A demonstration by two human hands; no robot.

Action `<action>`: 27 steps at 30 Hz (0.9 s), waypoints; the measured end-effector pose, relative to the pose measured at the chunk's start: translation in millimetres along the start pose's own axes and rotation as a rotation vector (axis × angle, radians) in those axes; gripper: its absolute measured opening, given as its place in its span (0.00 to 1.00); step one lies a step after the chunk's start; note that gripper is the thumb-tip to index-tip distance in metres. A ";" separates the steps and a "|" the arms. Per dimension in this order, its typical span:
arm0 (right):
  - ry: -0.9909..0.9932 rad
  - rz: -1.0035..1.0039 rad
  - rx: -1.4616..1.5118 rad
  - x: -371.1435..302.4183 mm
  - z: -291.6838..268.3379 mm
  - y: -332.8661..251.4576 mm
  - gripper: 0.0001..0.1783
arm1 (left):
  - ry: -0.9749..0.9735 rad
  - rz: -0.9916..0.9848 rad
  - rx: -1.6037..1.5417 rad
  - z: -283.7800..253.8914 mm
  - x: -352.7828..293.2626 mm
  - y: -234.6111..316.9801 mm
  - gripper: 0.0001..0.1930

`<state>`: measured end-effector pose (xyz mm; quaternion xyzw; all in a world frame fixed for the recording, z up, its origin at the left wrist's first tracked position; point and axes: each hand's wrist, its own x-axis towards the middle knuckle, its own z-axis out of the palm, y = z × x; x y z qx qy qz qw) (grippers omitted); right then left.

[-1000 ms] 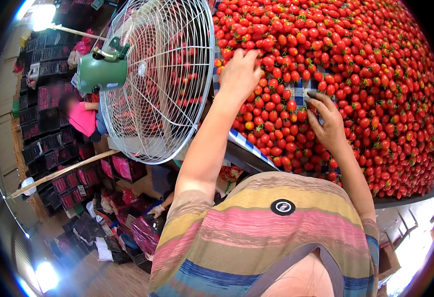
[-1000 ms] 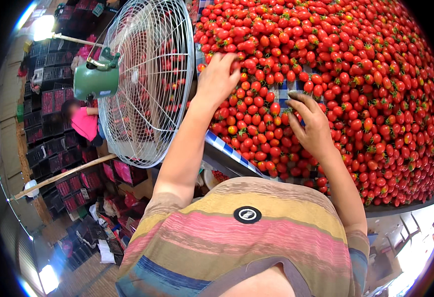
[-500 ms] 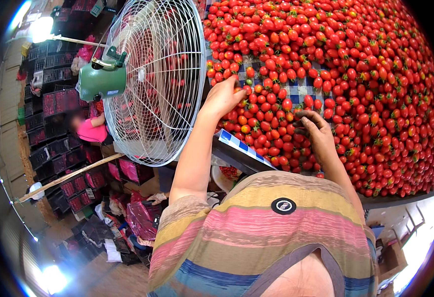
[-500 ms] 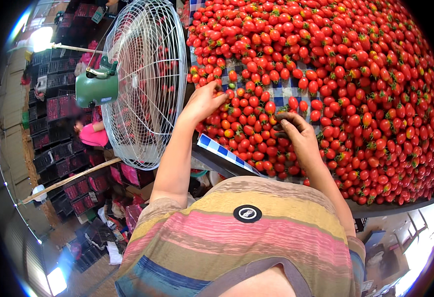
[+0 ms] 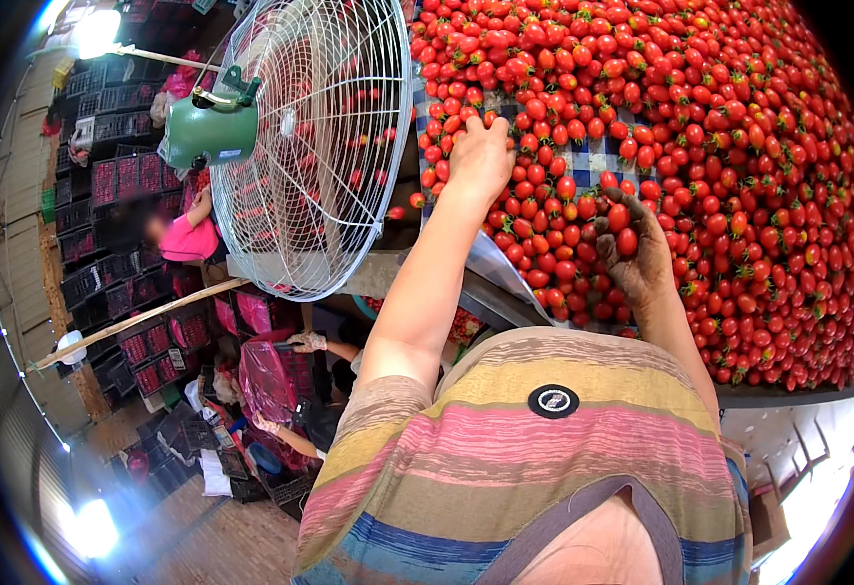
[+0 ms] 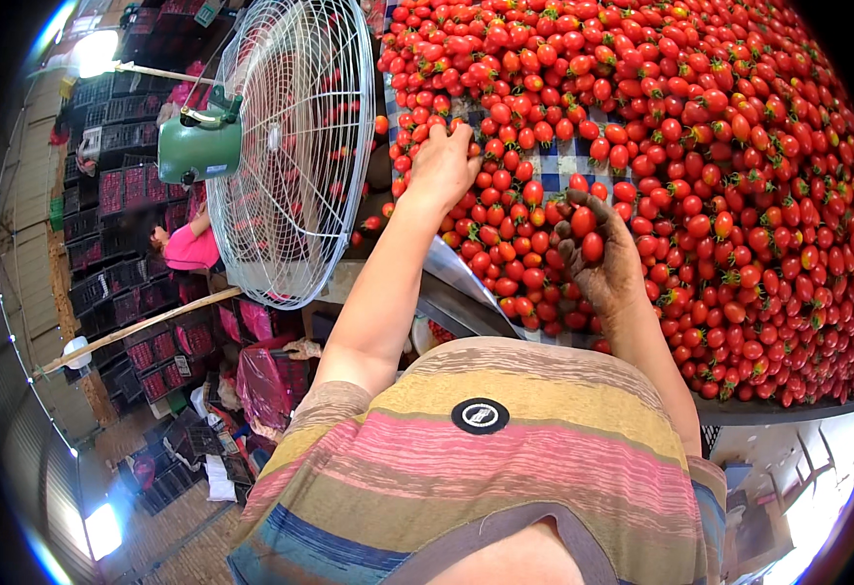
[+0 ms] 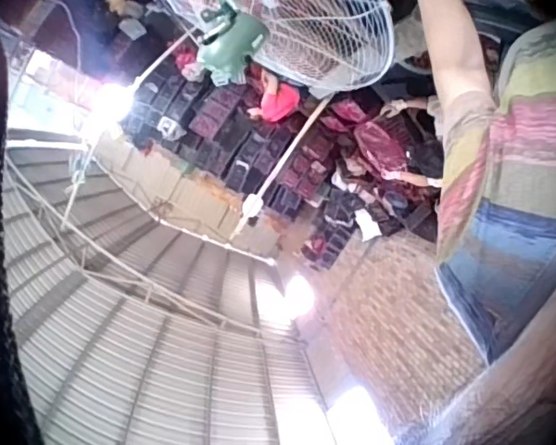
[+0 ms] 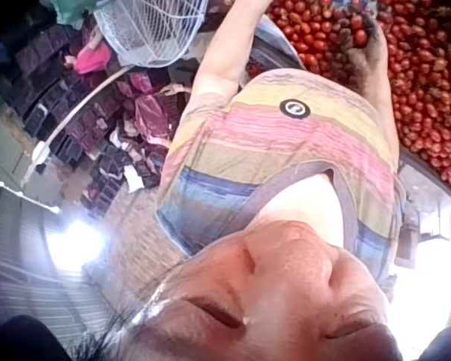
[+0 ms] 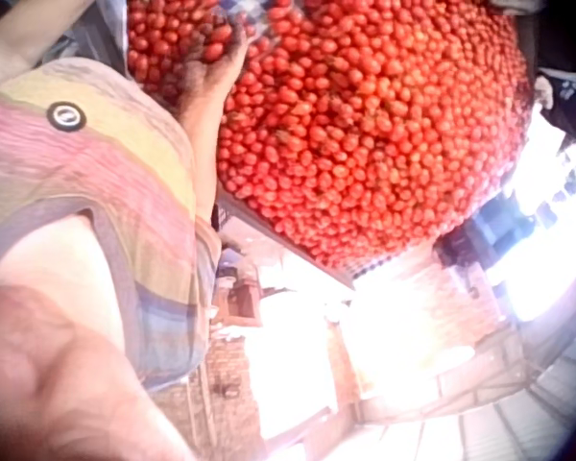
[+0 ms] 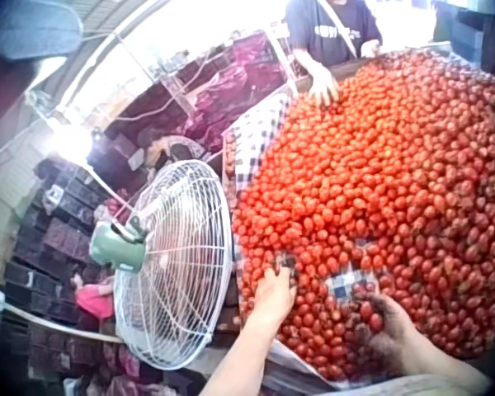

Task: The person sorts tomatoes on a table by hand, picking up individual tomatoes and placing some into a small bowl while moving others across the table surface.

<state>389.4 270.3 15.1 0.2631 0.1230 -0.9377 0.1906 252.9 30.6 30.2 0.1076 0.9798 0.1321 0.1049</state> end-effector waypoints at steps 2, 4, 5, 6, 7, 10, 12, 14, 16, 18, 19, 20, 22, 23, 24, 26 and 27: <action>0.055 -0.038 -0.013 0.9 0.9 -1.7 0.21 | 0.002 0.036 -0.024 2.9 2.1 -1.9 0.20; 0.130 -0.072 -0.039 -0.3 7.9 3.2 0.21 | 0.037 0.118 -0.081 3.6 0.8 -17.8 0.19; 0.124 -0.072 -0.066 -1.4 11.3 4.8 0.22 | -0.053 0.100 -0.178 -8.3 8.7 -21.7 0.19; 0.144 -0.065 -0.079 -3.4 17.8 8.5 0.22 | -0.186 0.032 -0.303 -17.8 8.4 -24.2 0.21; 0.168 -0.060 -0.089 -4.6 24.1 11.3 0.22 | -0.255 0.056 -0.466 -28.8 1.4 -10.6 0.24; 0.090 -0.050 -0.012 -7.7 31.5 10.6 0.23 | -0.425 0.322 -0.708 -62.7 -26.7 48.3 0.28; -0.016 -0.026 0.072 -9.4 29.1 10.9 0.23 | -0.227 0.519 -0.634 -50.8 -35.5 63.3 0.26; -0.130 -0.010 0.158 -10.1 14.7 1.1 0.23 | -0.089 0.413 -0.750 -36.8 -30.4 59.7 0.20; -0.068 -0.122 0.149 -28.8 19.2 -8.0 0.19 | 0.032 0.376 -0.491 -6.9 -26.3 42.1 0.18; -0.099 -0.204 0.151 -58.1 16.8 -24.3 0.18 | 0.019 0.492 -0.172 7.1 -45.8 26.5 0.17; -0.118 -0.256 0.134 -76.5 14.8 -33.2 0.18 | 0.062 0.479 -0.104 7.1 -49.3 16.3 0.18; -0.137 -0.309 0.120 -97.0 10.8 -40.9 0.17 | 0.104 0.467 -0.035 4.1 -51.8 4.7 0.19; -0.242 -0.400 0.189 -147.3 -10.2 -51.4 0.17 | 0.009 0.247 0.006 -17.5 -53.7 -19.0 0.21; -0.217 -0.492 0.148 -175.6 -22.1 -52.3 0.17 | 0.136 0.264 0.088 -17.3 -58.2 -32.7 0.20; -0.194 -0.581 0.107 -203.9 -35.8 -52.0 0.17 | 0.267 0.276 0.170 -14.7 -63.3 -42.1 0.20; 0.029 -0.775 0.040 -262.4 -69.4 -46.4 0.18 | -0.011 0.379 0.055 -20.1 -67.3 -30.6 0.11; 0.066 -0.799 0.039 -290.6 -91.3 -41.1 0.19 | -0.078 0.439 0.016 -15.0 -75.2 -22.7 0.10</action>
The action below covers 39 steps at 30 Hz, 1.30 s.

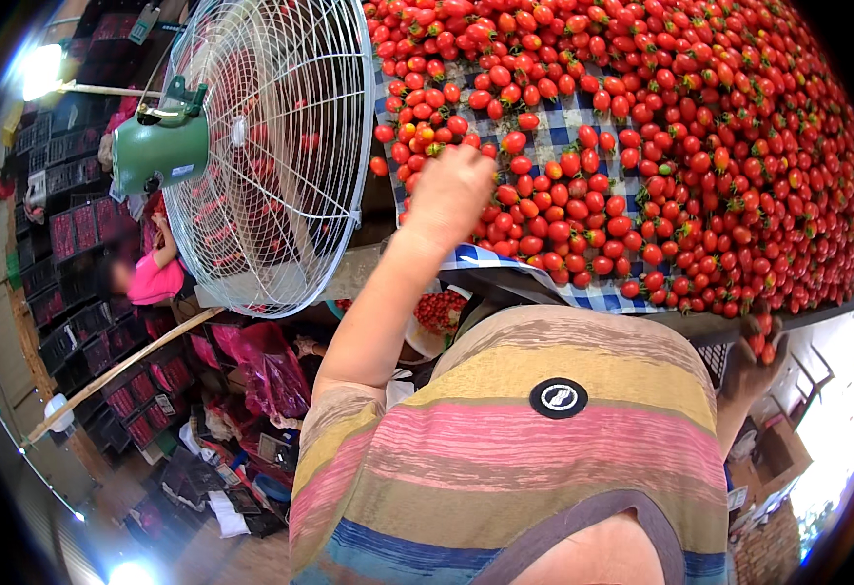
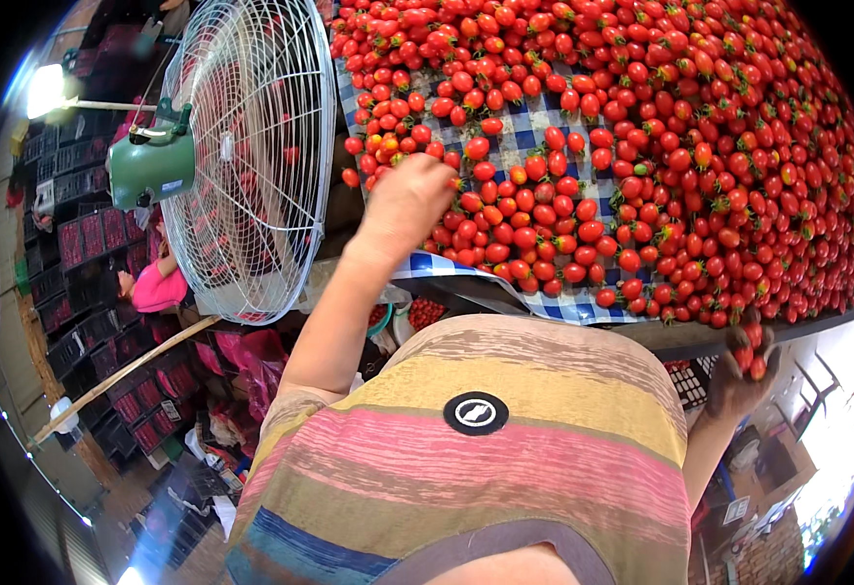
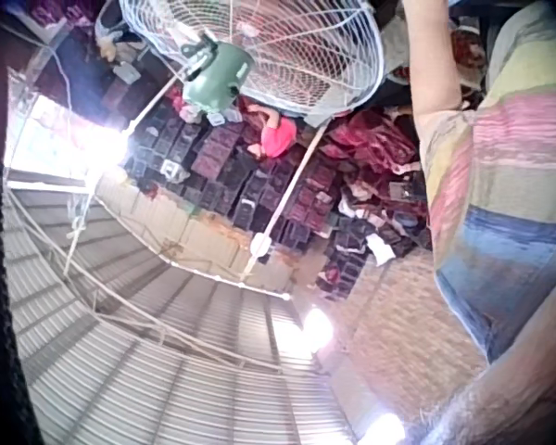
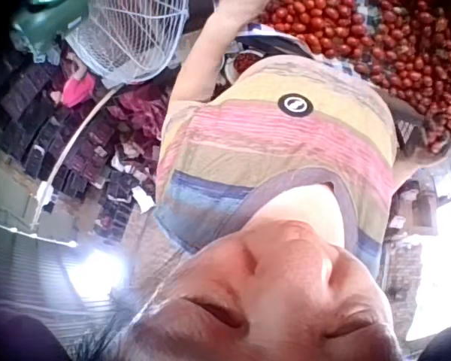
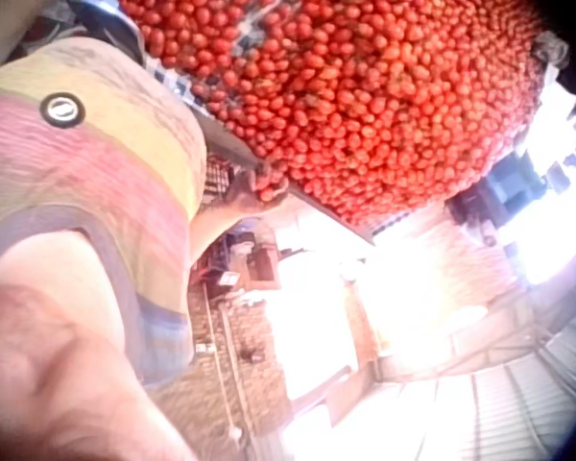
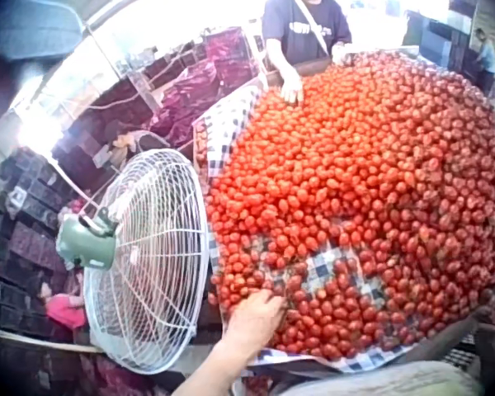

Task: The person sorts tomatoes on a table by hand, picking up individual tomatoes and placing some into a small bowl while moving others across the table surface.

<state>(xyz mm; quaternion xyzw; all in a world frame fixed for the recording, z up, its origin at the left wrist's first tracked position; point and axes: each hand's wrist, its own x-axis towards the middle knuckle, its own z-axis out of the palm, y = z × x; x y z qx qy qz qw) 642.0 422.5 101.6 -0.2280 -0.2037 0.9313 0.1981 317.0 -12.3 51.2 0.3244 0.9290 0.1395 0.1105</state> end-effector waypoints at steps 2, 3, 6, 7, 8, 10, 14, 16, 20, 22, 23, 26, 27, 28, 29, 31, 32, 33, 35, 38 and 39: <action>0.123 -0.056 -0.036 -39.4 -38.6 -22.5 0.20 | 0.047 0.148 0.057 19.0 -8.7 21.8 0.09; 0.220 -0.086 -0.060 -57.2 -55.5 -30.9 0.21 | 0.082 0.122 0.159 20.0 -6.7 31.0 0.08; 0.951 -0.135 -0.625 -69.0 -68.5 -19.7 0.23 | -0.062 0.105 0.158 18.4 5.7 24.7 0.08; 0.795 -0.131 -1.253 -87.4 -123.1 -37.9 0.23 | -0.087 0.117 0.122 13.9 12.7 23.6 0.10; 0.725 -0.235 -1.874 -112.2 -181.6 -57.9 0.24 | -0.102 0.135 0.041 7.5 18.3 24.3 0.12; 0.648 -0.418 -2.002 -80.7 -129.5 -40.2 0.24 | -0.035 0.067 -0.126 -11.3 14.6 25.1 0.19; 0.453 -0.184 -1.374 -9.3 52.1 51.4 0.26 | -0.049 0.181 -0.576 -30.3 25.7 77.8 0.22; 0.127 0.056 -0.793 25.6 83.5 101.8 0.30 | -0.007 0.367 -0.672 -23.6 30.5 114.5 0.22; -0.047 0.559 -0.239 65.7 80.6 149.4 0.27 | -0.050 0.401 -0.510 17.7 20.6 117.5 0.19; 0.011 0.578 -0.223 79.2 45.3 149.4 0.25 | -0.074 0.373 -0.247 29.2 -3.2 91.5 0.18; 0.229 0.471 -0.453 73.7 82.6 156.0 0.20 | -0.068 0.348 -0.176 25.1 -19.9 77.6 0.17; 0.092 0.450 -1.051 81.9 76.5 134.3 0.22 | -0.161 0.010 0.082 8.5 -55.8 33.1 0.19; -0.026 0.409 -1.375 81.2 73.7 129.3 0.23 | -0.315 -0.156 0.073 -8.6 -58.9 16.1 0.20; -0.146 0.342 -1.694 79.2 73.0 123.3 0.25 | -0.345 -0.282 0.130 -28.1 -60.8 4.9 0.21; -0.283 0.261 -2.010 76.8 73.2 119.1 0.27 | -0.373 -0.416 0.187 -40.7 -62.3 -0.2 0.21; -0.428 0.171 -2.184 72.7 68.7 121.6 0.35 | -0.237 -0.366 0.190 -34.2 -54.0 2.6 0.22; -0.506 0.149 -2.234 71.5 67.3 126.9 0.38 | -0.171 -0.344 0.188 -30.0 -49.0 8.3 0.23; -0.584 0.126 -2.284 70.7 69.3 131.6 0.40 | -0.081 -0.229 0.124 -21.9 -36.2 25.4 0.26; -0.680 0.234 -2.266 80.7 83.3 151.5 0.45 | -0.004 -0.017 0.012 7.6 -10.4 68.4 0.31; -0.787 0.193 -2.192 98.9 90.6 191.1 0.47 | 0.016 0.167 -0.056 37.1 19.5 97.0 0.38; -0.822 0.127 -2.200 103.1 94.4 203.9 0.46 | 0.013 0.153 -0.070 37.0 27.5 91.8 0.39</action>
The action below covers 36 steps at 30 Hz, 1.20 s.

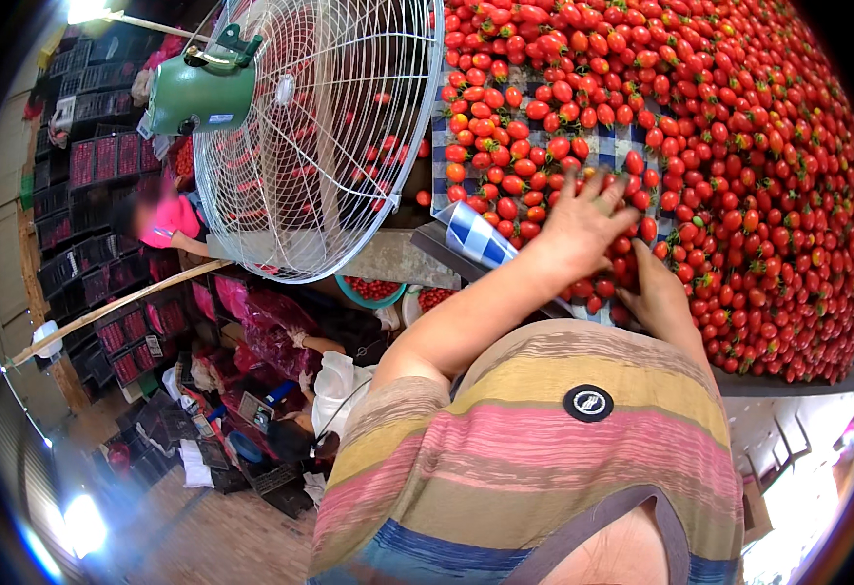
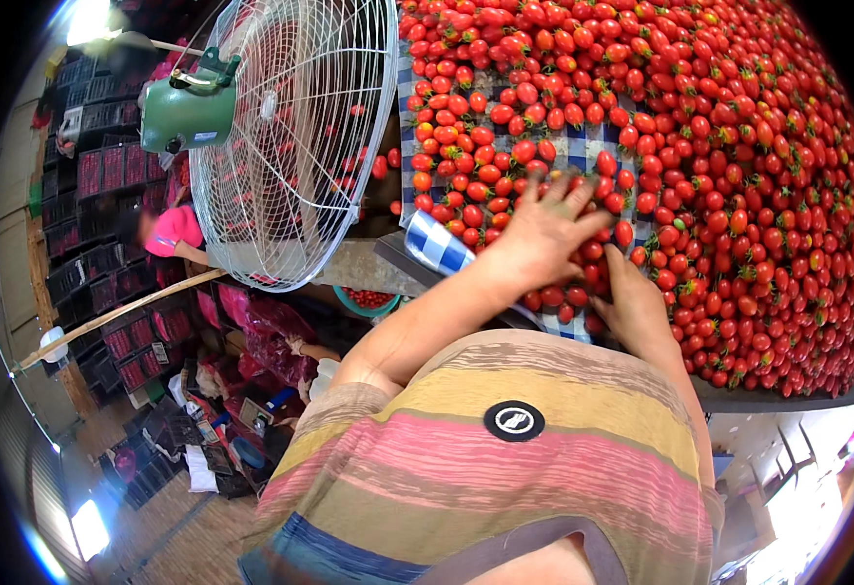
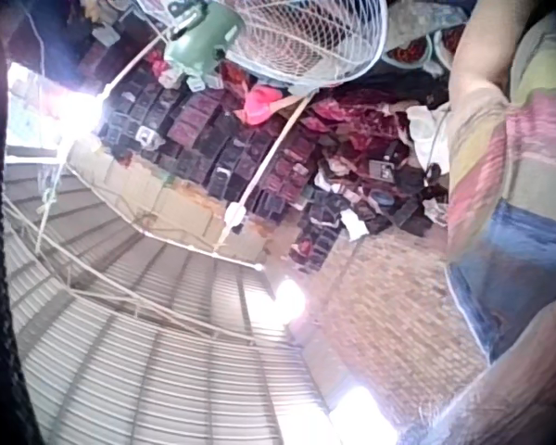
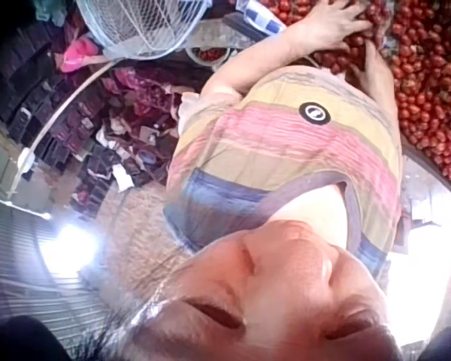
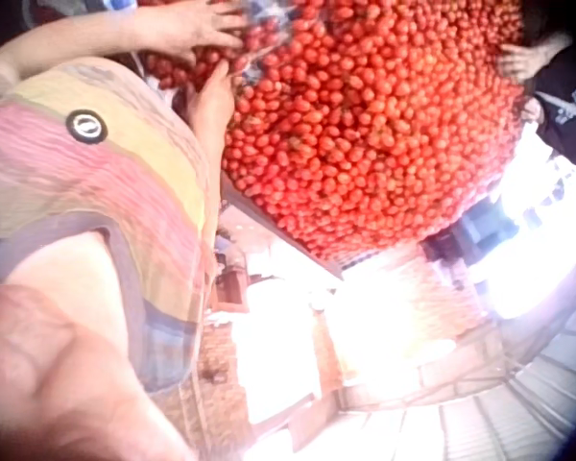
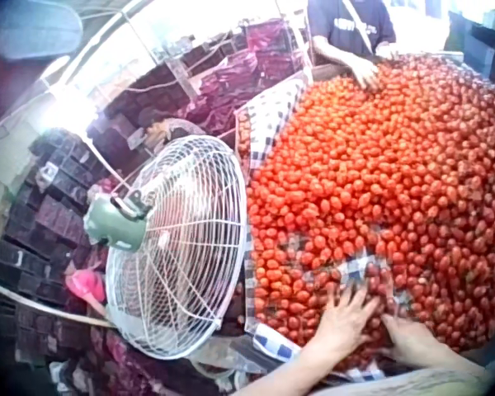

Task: The person sorts tomatoes on a table by hand, picking up individual tomatoes and placing some into a small bowl while moving others across the table surface.

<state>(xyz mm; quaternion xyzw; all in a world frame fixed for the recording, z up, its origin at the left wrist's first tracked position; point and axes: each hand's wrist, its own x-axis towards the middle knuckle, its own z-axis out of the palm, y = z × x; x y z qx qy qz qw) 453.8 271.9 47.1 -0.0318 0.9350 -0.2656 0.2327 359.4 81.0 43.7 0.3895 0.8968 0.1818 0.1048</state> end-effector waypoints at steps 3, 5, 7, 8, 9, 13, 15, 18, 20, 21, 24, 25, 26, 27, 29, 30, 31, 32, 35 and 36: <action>0.017 -0.115 0.039 26.9 4.1 -13.1 0.44 | -0.021 -0.161 -0.001 -19.3 -20.6 -39.7 0.36; 0.002 -0.171 0.080 36.7 7.9 -18.6 0.44 | -0.041 -0.220 0.001 -38.6 -45.8 -62.0 0.33; -0.032 -0.183 0.120 48.3 7.6 -26.0 0.44 | 0.051 -0.270 -0.115 -60.2 -65.1 -74.8 0.28; -0.071 -0.154 0.186 52.2 1.9 -31.6 0.44 | 0.181 -0.334 -0.059 -62.2 -69.8 -82.5 0.24; -0.108 -0.122 0.253 55.2 -9.5 -37.3 0.44 | 0.198 -0.433 0.004 -63.1 -71.6 -91.9 0.21; 0.014 -0.216 0.465 54.4 -6.3 -33.4 0.36 | 0.124 -0.657 0.184 -39.3 -58.6 -117.9 0.08; -0.043 -0.028 0.693 48.3 -12.7 -34.4 0.27 | 0.065 -0.655 0.139 -39.6 -49.1 -131.3 0.07; -0.125 0.269 1.181 43.2 -23.4 -34.3 0.20 | 0.069 -0.625 0.114 -40.2 -52.6 -141.8 0.12; -0.048 0.310 1.292 41.5 -16.7 -30.6 0.16 | 0.191 -0.598 0.033 -35.3 -62.1 -147.6 0.14; -0.017 0.322 1.311 40.8 -15.5 -28.9 0.16 | 0.216 -0.672 -0.076 -31.0 -63.4 -150.0 0.14; -0.013 0.309 1.384 41.1 -6.6 -22.7 0.15 | 0.265 -0.799 -0.302 -24.1 -69.1 -152.6 0.15; -0.008 0.305 1.384 41.5 -7.4 -24.0 0.15 | 0.274 -0.777 -0.308 -24.8 -69.6 -154.5 0.15; -0.001 0.300 1.383 41.3 -8.2 -25.5 0.15 | 0.282 -0.754 -0.314 -25.8 -70.2 -156.5 0.14; -0.009 0.296 1.395 39.8 -8.9 -27.2 0.15 | 0.216 -0.779 -0.266 -26.9 -74.9 -155.8 0.15; -0.013 0.293 1.410 35.2 -13.0 -28.7 0.14 | 0.136 -0.852 -0.293 -32.2 -80.0 -146.9 0.16; -0.004 0.302 1.435 34.4 -14.2 -30.3 0.15 | 0.130 -0.835 -0.277 -32.1 -80.1 -148.4 0.18; 0.000 0.313 1.458 32.8 -14.2 -31.3 0.15 | 0.107 -0.848 -0.234 -33.3 -80.2 -146.0 0.18; 0.005 0.323 1.481 31.2 -13.5 -30.6 0.15 | 0.085 -0.862 -0.191 -35.0 -80.0 -143.1 0.18; -0.022 0.366 1.657 29.6 -1.7 -20.5 0.18 | 0.154 -0.728 -0.246 -56.6 -69.9 -110.7 0.16; 0.008 0.420 1.723 29.4 2.1 -21.3 0.20 | 0.222 -0.666 -0.340 -65.5 -57.2 -91.6 0.15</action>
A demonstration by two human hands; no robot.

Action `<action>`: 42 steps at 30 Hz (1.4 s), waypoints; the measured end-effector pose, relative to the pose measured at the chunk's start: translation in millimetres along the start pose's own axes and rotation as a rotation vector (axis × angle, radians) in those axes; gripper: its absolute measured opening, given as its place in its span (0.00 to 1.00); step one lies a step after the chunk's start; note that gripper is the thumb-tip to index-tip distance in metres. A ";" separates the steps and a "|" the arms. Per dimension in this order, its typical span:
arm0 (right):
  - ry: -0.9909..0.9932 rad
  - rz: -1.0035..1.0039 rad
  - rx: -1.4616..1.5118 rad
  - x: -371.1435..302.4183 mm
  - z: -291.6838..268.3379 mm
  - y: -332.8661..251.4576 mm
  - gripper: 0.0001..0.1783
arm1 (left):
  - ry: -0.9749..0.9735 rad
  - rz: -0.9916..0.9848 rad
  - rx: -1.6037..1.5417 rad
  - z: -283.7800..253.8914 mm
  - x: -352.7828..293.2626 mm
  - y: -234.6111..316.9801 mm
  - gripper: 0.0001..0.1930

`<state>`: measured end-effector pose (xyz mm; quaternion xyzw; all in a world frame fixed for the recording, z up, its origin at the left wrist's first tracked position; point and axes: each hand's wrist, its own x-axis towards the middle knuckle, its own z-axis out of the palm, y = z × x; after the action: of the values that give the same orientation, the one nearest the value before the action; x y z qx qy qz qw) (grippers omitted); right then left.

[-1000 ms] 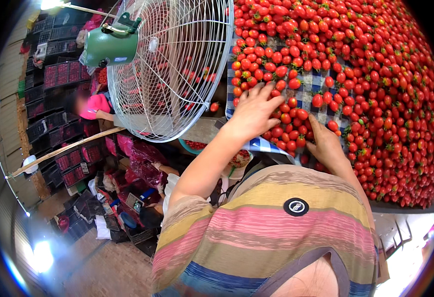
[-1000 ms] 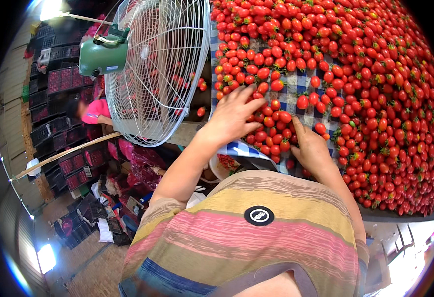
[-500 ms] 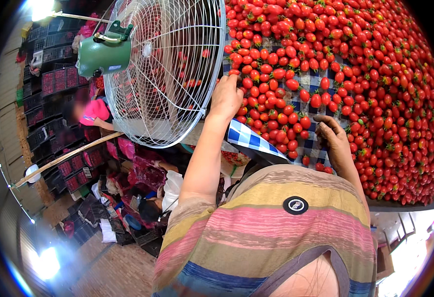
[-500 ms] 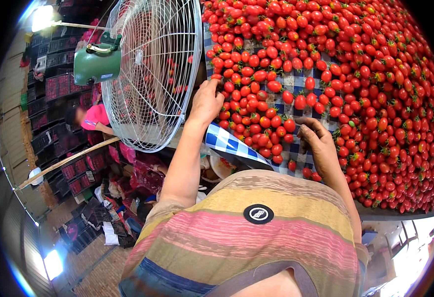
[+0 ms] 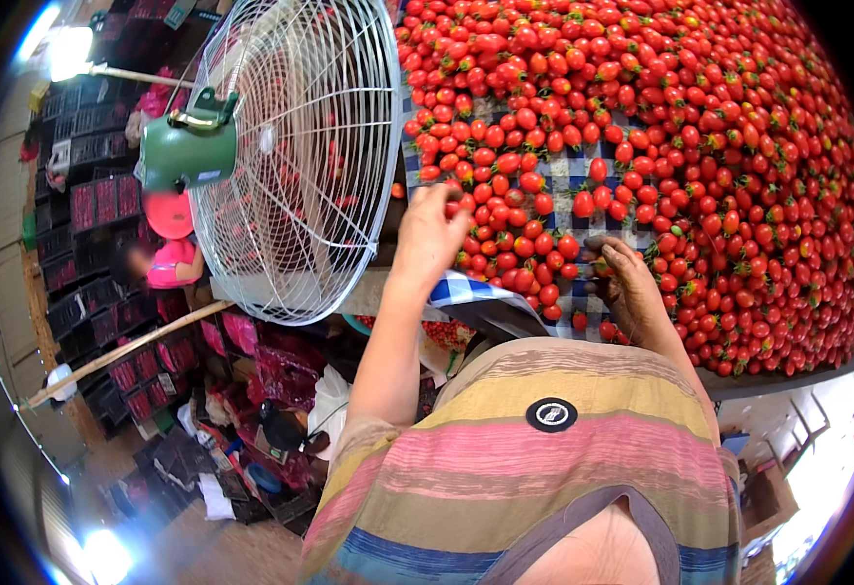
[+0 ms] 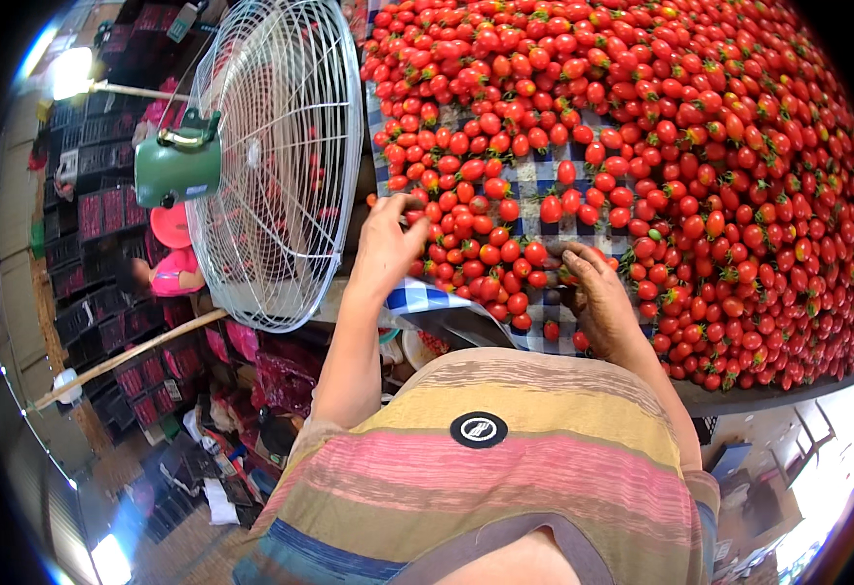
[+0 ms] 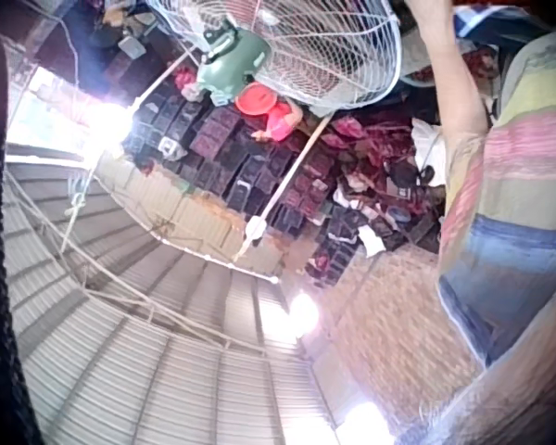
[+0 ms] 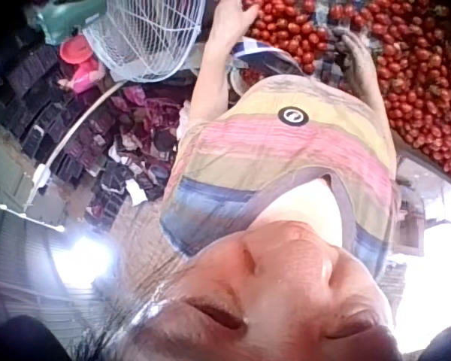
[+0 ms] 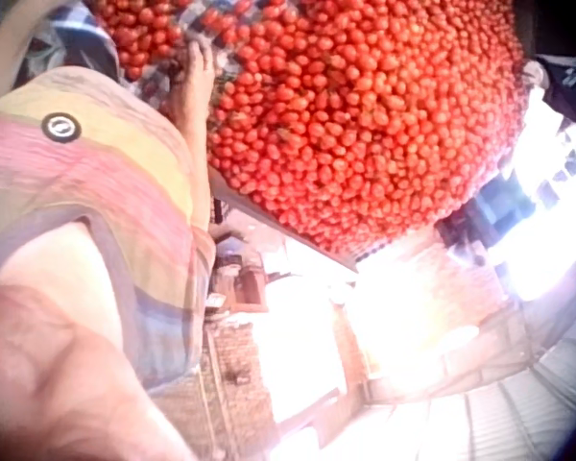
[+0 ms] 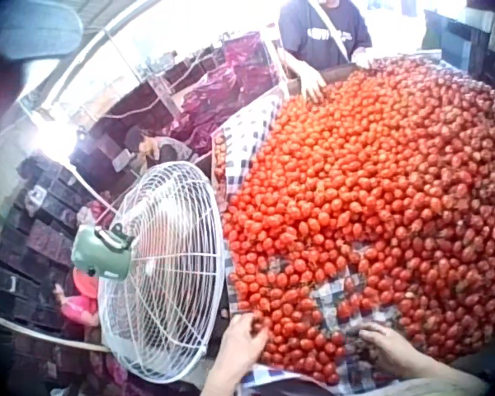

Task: The person sorts tomatoes on a table by hand, picking up individual tomatoes and placing some into a small bowl while moving others across the table surface.

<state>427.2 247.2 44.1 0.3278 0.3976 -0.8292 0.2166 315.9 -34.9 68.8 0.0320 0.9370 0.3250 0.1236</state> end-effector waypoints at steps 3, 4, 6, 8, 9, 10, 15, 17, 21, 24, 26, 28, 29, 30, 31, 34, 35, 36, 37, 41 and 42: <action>-0.108 0.041 0.259 -3.9 16.9 -9.9 0.25 | -0.281 0.252 -0.243 3.6 -0.1 70.3 0.16; -0.113 0.055 0.371 -3.7 22.4 -15.3 0.26 | -0.323 0.338 -0.185 11.3 9.4 83.0 0.16; -0.120 0.082 0.490 4.6 12.9 -15.7 0.22 | -0.080 0.498 0.032 37.4 48.3 84.0 0.13; -0.195 0.054 0.545 20.6 -19.4 -3.9 0.19 | 0.096 0.523 0.266 65.8 92.1 74.6 0.11; -0.049 0.070 0.516 18.8 -17.9 -9.9 0.16 | 0.088 0.494 0.314 70.8 104.3 76.4 0.12; -0.053 0.055 0.519 19.7 -22.2 -9.9 0.15 | 0.073 0.472 0.364 74.4 112.5 79.9 0.13; -0.027 0.024 0.420 25.3 -35.6 -19.7 0.16 | 0.046 0.497 0.495 77.7 118.8 78.6 0.10; 0.021 0.048 0.345 25.1 -30.7 -26.4 0.17 | 0.102 0.483 0.519 71.9 107.6 65.5 0.08; 0.058 0.049 0.296 23.5 -20.0 -34.8 0.18 | -0.005 0.308 0.561 57.8 101.2 40.3 0.11; 0.026 0.065 0.292 24.8 -22.6 -32.7 0.18 | -0.061 0.354 0.590 47.8 105.7 57.4 0.14; 0.031 0.065 0.278 26.0 -22.7 -33.0 0.18 | -0.051 0.434 0.638 58.2 111.9 66.1 0.14; -0.002 0.058 0.294 29.2 -29.2 -30.5 0.18 | -0.043 0.440 0.649 64.8 111.3 67.0 0.13; -0.014 0.052 0.306 29.5 -32.6 -30.1 0.18 | -0.034 0.440 0.630 62.3 111.6 66.9 0.13; -0.003 0.049 0.301 28.2 -35.0 -30.7 0.18 | -0.026 0.441 0.611 59.4 110.9 67.5 0.13; 0.010 0.044 0.301 26.4 -31.7 -32.8 0.18 | 0.009 0.425 0.503 54.1 107.9 69.5 0.12; 0.029 0.032 0.308 24.4 -23.7 -38.9 0.18 | 0.053 0.527 0.344 68.3 101.3 93.9 0.12; 0.023 0.025 0.303 24.3 -20.8 -41.2 0.18 | 0.030 0.537 0.411 81.6 105.0 98.5 0.12; 0.027 0.036 0.300 22.1 -19.5 -40.4 0.19 | -0.023 0.548 0.432 91.4 100.0 100.3 0.12; 0.026 0.040 0.298 21.2 -18.6 -41.2 0.19 | -0.011 0.563 0.443 96.7 99.4 104.6 0.13; -0.009 -0.027 0.318 21.9 -24.6 -41.0 0.20 | 0.019 0.513 0.525 96.4 100.7 96.7 0.11; -0.025 -0.049 0.323 21.5 -24.8 -41.9 0.21 | 0.029 0.489 0.557 99.2 101.1 91.3 0.11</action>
<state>395.6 289.7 38.7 0.3381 0.2643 -0.8914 0.1456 241.2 110.7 28.6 0.2829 0.9559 0.0780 0.0156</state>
